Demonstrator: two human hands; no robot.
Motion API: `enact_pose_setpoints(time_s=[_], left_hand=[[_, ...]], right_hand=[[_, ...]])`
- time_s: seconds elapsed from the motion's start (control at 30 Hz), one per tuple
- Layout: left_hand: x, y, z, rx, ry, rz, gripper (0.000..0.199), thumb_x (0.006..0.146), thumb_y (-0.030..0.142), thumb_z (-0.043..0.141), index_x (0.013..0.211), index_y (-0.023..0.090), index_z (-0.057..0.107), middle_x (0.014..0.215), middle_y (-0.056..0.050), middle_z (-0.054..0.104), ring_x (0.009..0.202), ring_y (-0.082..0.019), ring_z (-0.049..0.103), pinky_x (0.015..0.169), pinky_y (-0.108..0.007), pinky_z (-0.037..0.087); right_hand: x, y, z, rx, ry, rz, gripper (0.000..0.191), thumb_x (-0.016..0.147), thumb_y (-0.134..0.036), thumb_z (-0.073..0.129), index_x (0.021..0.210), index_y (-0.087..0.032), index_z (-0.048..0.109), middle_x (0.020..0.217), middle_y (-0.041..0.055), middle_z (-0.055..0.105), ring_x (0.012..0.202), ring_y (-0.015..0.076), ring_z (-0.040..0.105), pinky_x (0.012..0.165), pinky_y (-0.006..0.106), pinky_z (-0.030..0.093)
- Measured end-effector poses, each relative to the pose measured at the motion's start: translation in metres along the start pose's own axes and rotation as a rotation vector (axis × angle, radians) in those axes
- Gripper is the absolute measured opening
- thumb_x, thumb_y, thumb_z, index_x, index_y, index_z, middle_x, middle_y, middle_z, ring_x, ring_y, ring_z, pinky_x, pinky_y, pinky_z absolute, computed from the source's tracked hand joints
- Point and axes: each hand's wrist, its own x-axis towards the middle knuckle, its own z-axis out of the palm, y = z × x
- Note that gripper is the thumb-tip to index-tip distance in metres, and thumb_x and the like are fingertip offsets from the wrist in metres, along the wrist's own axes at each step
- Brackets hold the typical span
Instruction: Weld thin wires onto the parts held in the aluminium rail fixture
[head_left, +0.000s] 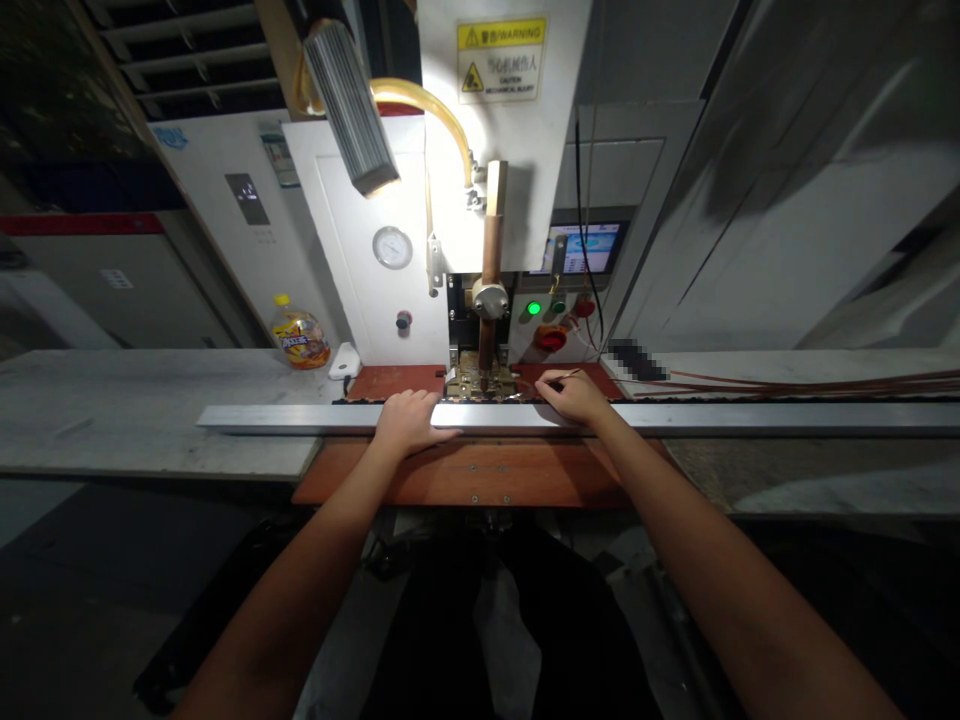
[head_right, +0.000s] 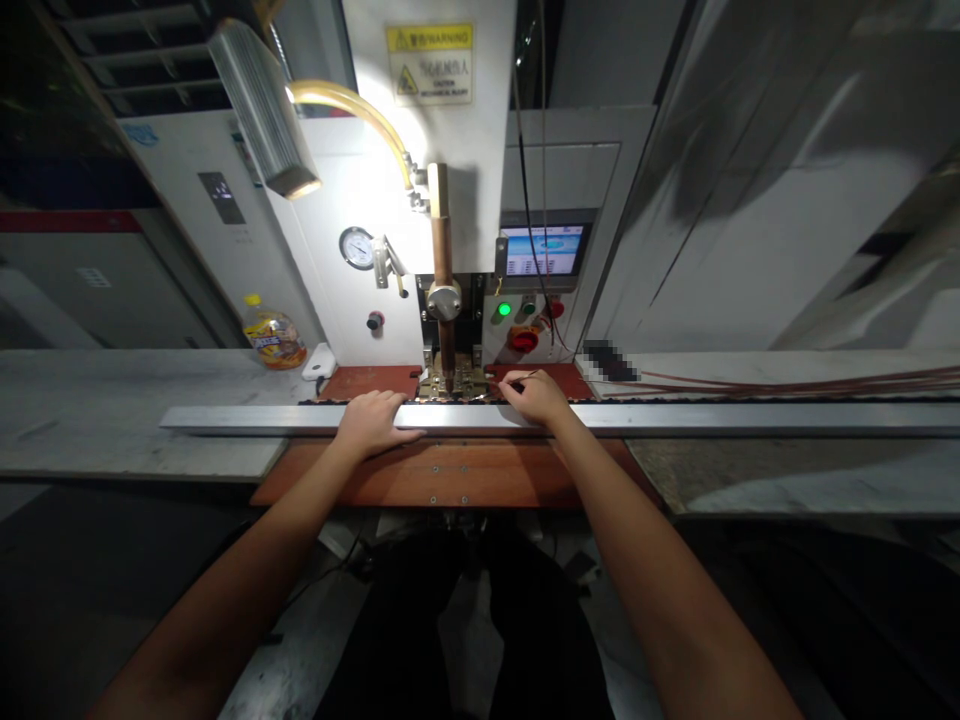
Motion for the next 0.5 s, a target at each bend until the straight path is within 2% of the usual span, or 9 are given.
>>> enact_pose_setpoints(time_s=[0.5], left_hand=[[0.0031,-0.0008,-0.0006,0.016,-0.036,-0.002,0.072,0.075,0.083,0.051,0.113,0.023,0.065,0.110,-0.011,0.071,0.101,-0.030,0.063,0.084,-0.038,0.043]], right_hand=[[0.0023,0.0018,0.0003,0.015,-0.008,0.005,0.030,0.089,-0.031,0.049,0.073,-0.023,0.073,0.081,0.0039,0.077,0.079,0.0209,0.070,0.075,0.028,0.048]])
